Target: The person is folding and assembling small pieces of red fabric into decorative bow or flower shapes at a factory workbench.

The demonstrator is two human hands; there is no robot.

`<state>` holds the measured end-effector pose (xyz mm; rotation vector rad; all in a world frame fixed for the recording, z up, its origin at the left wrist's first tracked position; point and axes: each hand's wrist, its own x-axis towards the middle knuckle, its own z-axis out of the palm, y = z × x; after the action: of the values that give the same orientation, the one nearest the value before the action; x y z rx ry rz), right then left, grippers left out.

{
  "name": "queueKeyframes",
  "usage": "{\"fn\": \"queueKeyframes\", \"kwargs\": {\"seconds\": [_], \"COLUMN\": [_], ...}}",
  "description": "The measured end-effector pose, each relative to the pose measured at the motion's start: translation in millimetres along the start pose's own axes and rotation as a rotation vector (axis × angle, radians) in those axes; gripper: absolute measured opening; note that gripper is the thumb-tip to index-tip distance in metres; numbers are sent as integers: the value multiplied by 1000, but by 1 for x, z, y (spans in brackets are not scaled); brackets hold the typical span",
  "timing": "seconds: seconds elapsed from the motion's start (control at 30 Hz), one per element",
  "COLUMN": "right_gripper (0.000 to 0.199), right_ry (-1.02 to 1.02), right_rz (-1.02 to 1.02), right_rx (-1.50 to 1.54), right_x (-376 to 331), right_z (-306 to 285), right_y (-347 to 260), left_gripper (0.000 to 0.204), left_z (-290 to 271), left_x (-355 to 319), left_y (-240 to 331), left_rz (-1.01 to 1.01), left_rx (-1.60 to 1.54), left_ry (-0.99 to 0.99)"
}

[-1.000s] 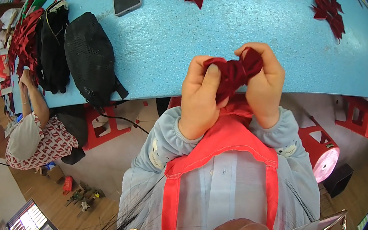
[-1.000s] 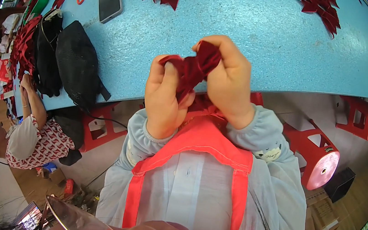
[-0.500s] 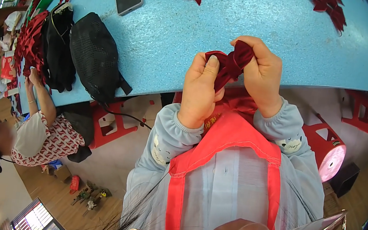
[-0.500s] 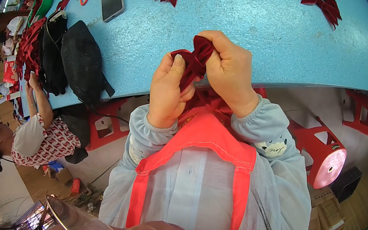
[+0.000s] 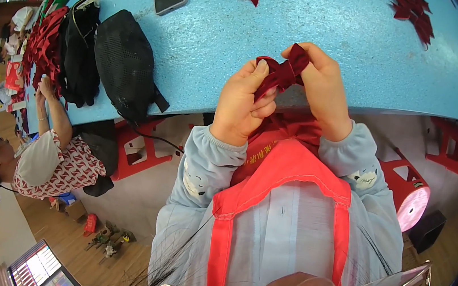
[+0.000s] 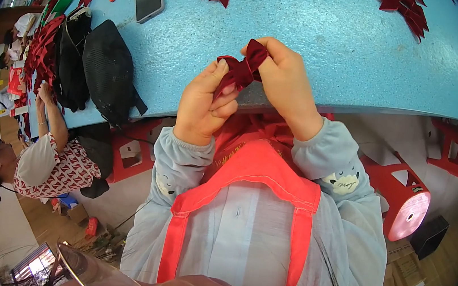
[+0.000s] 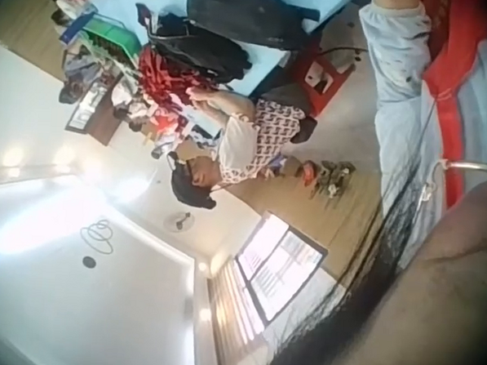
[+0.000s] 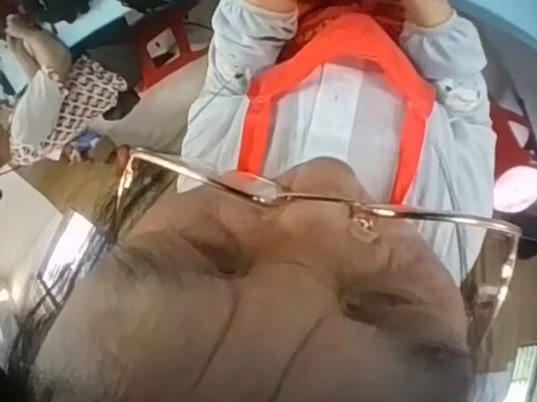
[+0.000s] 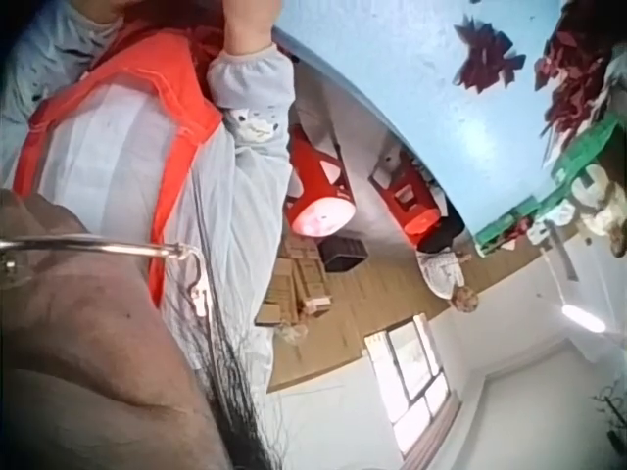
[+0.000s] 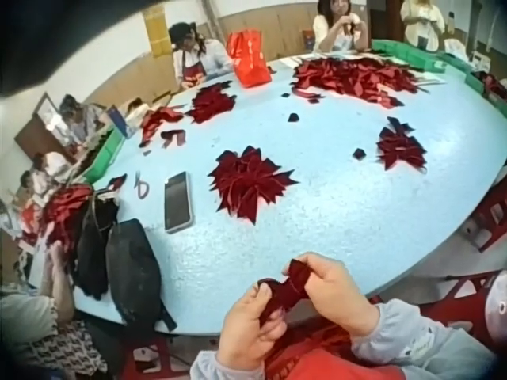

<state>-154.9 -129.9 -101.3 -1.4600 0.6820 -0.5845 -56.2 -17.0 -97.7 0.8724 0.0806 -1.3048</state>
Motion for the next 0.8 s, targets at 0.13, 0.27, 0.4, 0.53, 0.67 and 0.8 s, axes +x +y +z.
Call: {"fn": "queueKeyframes", "kwargs": {"seconds": [0.13,0.27,0.4,0.53,0.67,0.8], "right_gripper": [21,18,15,19,20,25], "right_ry": [-5,-49,-22,60,194,86], "right_rz": [-417,-715,-455,-268,-337,-383], "right_rx": [-508,-805,-387,59,198,287], "right_x": [1,9,0,-5,-14,-15], "right_z": [-9,-20,-7,10,18,9], "right_y": [7,0,-8,-17,-12,-2], "left_gripper": [14,15,13,13,9,10], "left_z": [-11,-2,19,31,30,23], "left_x": [2,-4,-17,-18,-18,-20], "left_y": [-4,-3,-4,-19,-34,-40], "left_rz": [-77,-20,165,475,783,1437], "left_rx": [-121,-11,100,236,317,923], "left_ry": [-133,-109,0,106,145,113]}}
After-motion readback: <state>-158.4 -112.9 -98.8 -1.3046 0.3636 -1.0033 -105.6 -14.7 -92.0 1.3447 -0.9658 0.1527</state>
